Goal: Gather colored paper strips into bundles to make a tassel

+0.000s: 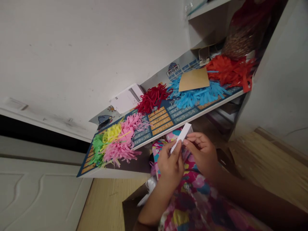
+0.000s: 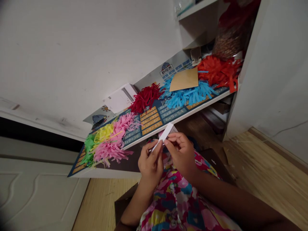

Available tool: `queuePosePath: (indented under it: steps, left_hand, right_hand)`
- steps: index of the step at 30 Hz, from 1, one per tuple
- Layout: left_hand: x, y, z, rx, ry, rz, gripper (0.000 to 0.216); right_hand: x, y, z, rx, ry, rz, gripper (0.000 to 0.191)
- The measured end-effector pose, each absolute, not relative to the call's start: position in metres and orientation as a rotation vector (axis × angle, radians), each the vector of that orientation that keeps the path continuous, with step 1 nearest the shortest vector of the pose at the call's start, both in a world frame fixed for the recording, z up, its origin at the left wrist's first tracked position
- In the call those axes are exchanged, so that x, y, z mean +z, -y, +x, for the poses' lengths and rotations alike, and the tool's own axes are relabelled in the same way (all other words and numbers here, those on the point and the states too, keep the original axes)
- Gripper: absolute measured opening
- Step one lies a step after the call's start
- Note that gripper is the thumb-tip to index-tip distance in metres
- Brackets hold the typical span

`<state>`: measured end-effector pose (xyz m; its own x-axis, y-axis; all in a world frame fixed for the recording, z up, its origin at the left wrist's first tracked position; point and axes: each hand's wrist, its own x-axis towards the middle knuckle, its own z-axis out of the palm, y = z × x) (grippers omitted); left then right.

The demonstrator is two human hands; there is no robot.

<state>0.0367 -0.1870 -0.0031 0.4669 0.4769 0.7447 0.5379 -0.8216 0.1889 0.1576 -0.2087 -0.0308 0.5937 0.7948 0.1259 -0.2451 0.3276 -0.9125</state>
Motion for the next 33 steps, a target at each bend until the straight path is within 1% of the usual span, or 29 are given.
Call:
queuePosePath:
  steps: [9, 17, 21, 25, 29, 30, 31, 33]
  left_hand:
    - [-0.004, 0.186, 0.036, -1.296, 0.949, -2.608, 0.039]
    - [-0.006, 0.183, 0.032, -1.319, 0.938, -2.647, 0.042]
    - [-0.005, 0.182, 0.029, -1.31, 0.935, -2.68, 0.043]
    - [-0.005, 0.178, 0.027, -1.333, 0.937, -2.713, 0.043]
    - [-0.004, 0.171, 0.021, -1.452, 0.944, -2.754, 0.039]
    - [-0.004, 0.169, 0.018, -1.464, 0.94, -2.776, 0.037]
    - [-0.003, 0.168, 0.015, -1.454, 0.924, -2.802, 0.034]
    - [-0.001, 0.165, 0.006, -1.355, 0.892, -2.827, 0.032]
  right_hand:
    - [-0.048, 0.204, 0.156, 0.859, 0.624, -0.974, 0.028]
    - [-0.045, 0.203, 0.165, 0.779, 0.745, -1.074, 0.027]
    - [-0.046, 0.201, 0.171, 0.754, 0.823, -1.128, 0.03]
    - [-0.054, 0.19, 0.184, 0.608, 0.928, -1.272, 0.036]
    - [-0.061, 0.171, 0.213, 0.273, 0.986, -1.385, 0.045]
    - [-0.061, 0.166, 0.22, 0.281, 1.065, -1.354, 0.048]
    - [-0.06, 0.163, 0.225, 0.362, 1.177, -1.301, 0.048]
    - [-0.055, 0.16, 0.229, 0.624, 1.413, -1.185, 0.04]
